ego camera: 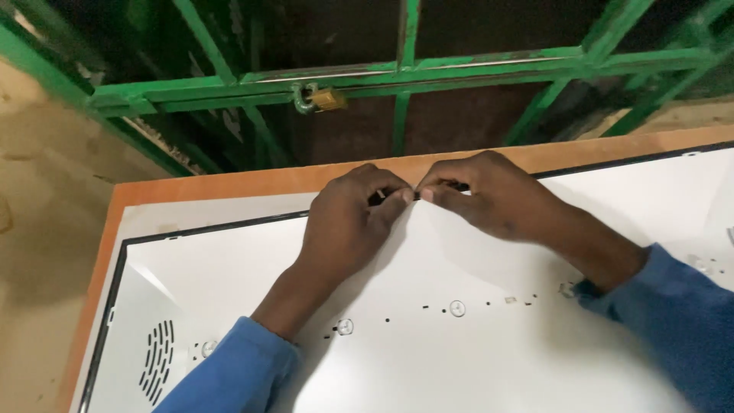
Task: Carefully aligning and pressing a thin bezel strip onto the perimeter of an electronics chassis.
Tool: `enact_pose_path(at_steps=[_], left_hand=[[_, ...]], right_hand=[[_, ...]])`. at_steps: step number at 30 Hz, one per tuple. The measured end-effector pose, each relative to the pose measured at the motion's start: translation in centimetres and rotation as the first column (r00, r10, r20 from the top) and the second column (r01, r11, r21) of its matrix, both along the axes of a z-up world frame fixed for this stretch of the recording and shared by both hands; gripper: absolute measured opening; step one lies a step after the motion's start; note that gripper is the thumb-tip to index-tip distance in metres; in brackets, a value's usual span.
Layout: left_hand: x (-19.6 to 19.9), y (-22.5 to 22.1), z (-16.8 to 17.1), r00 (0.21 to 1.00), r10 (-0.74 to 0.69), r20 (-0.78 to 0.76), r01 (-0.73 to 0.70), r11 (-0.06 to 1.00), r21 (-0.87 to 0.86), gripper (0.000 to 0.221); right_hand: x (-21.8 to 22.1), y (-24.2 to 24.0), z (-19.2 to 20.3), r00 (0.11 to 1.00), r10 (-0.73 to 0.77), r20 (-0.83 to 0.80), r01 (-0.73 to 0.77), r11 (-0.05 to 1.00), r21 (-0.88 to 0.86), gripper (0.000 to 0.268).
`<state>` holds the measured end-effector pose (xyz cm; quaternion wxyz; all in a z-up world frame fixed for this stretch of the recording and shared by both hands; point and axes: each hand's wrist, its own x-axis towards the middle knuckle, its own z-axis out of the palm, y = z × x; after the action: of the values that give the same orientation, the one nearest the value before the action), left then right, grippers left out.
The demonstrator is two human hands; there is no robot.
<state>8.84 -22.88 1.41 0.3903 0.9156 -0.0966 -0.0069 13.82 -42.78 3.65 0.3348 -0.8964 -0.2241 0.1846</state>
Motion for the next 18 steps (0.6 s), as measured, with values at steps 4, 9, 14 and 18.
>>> enact_pose_path(at_steps=[4, 9, 14, 18], left_hand=[[0.9, -0.7, 0.6, 0.980, 0.103, -0.172, -0.107, 0.994, -0.012, 0.013], [0.9, -2.3, 1.5, 0.965, 0.134, -0.224, -0.116, 0.989, 0.094, 0.018], [0.7, -2.1, 0.6, 0.981, 0.121, -0.155, -0.101, 0.986, 0.130, 0.021], [0.0, -2.2, 1.2, 0.983, 0.138, -0.121, -0.121, 0.983, 0.136, 0.020]], right_hand=[[1.1, -0.7, -1.3, 0.998, 0.064, 0.019, -0.065, 0.994, 0.083, 0.019], [0.8, -1.5, -1.7, 0.988, 0.103, 0.116, -0.106, 0.994, 0.016, 0.017], [1.6, -7.0, -3.4, 0.811, 0.128, 0.572, -0.256, 0.955, 0.149, 0.025], [4.4, -19.2, -3.3, 0.633, 0.143, 0.761, -0.208, 0.978, -0.010, 0.023]])
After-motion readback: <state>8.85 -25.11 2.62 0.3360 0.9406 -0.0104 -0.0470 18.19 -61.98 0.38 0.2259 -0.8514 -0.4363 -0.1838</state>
